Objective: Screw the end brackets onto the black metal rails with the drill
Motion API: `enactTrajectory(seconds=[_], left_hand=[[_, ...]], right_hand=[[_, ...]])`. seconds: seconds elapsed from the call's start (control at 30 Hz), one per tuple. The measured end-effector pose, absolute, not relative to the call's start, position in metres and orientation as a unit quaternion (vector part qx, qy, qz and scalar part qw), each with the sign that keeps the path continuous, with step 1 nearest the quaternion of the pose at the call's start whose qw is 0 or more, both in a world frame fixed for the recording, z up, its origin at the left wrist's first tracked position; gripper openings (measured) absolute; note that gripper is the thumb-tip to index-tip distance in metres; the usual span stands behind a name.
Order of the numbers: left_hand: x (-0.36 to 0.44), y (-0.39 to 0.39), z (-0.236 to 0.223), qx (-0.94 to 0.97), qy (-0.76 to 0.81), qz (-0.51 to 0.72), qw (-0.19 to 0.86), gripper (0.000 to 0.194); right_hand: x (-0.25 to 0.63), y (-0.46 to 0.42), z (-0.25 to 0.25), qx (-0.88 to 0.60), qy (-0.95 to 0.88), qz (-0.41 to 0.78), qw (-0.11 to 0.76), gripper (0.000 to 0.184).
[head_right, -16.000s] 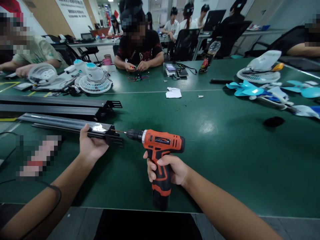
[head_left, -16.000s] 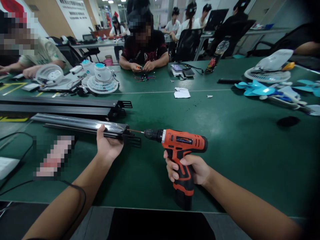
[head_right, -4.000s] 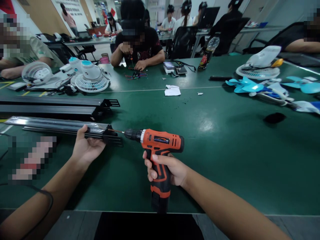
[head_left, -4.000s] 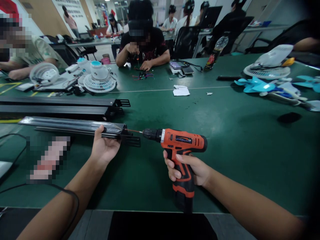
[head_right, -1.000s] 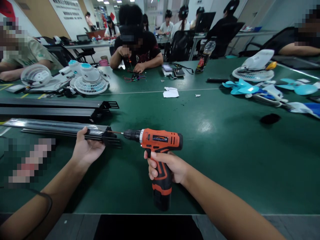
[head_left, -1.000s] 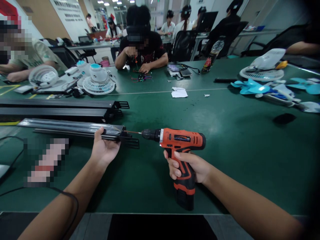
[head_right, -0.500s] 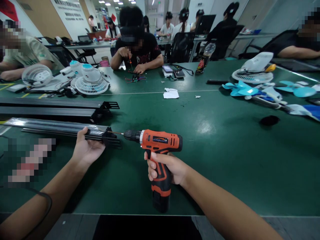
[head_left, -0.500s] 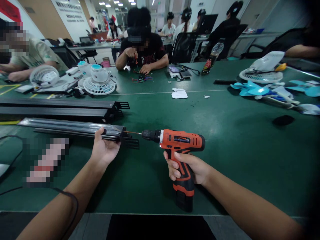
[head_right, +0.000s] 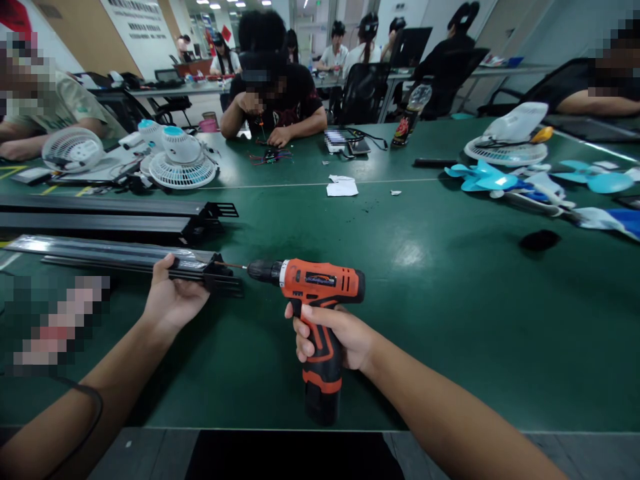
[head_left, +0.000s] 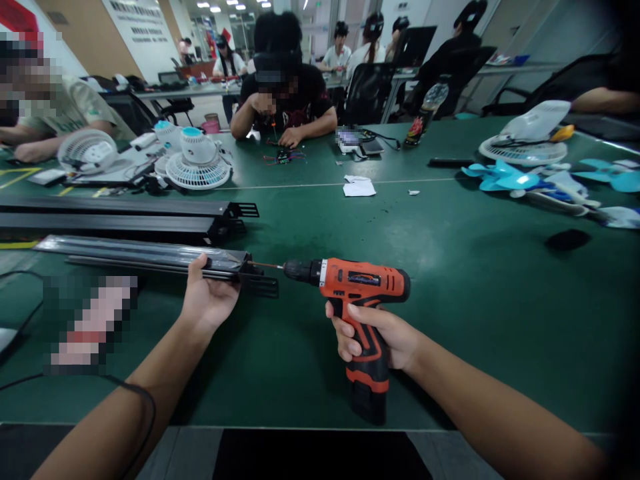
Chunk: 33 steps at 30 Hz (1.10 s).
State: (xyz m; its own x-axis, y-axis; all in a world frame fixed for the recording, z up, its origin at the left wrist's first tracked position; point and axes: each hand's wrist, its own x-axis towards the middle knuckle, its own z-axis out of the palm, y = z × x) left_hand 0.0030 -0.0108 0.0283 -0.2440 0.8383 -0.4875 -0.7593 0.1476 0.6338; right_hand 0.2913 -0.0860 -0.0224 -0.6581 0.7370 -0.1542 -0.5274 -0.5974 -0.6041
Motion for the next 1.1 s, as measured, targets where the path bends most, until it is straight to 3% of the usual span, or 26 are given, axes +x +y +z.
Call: enactTrajectory(seconds=[0.27,0.67,1.1], left_hand=[[0.0044,-0.0115,0.0316,0.006,0.422,0.659,0.623,0.024],[0.0065,-0.0125,0.0357,0.003,0.423,0.657,0.623,0.025],[0.0044,-0.0119,0.0317,0.006,0.416,0.662,0.623,0.022]], right_hand=[[0.2939,-0.0866,-0.0214,-0.265,-0.275,0.843,0.379,0.035],[0.2903,-0.0877,-0.0157,-0.244,-0.261,0.850,0.388,0.044],[0.2924,-0.0913,-0.0210,-0.289,-0.299,0.838,0.353,0.037]])
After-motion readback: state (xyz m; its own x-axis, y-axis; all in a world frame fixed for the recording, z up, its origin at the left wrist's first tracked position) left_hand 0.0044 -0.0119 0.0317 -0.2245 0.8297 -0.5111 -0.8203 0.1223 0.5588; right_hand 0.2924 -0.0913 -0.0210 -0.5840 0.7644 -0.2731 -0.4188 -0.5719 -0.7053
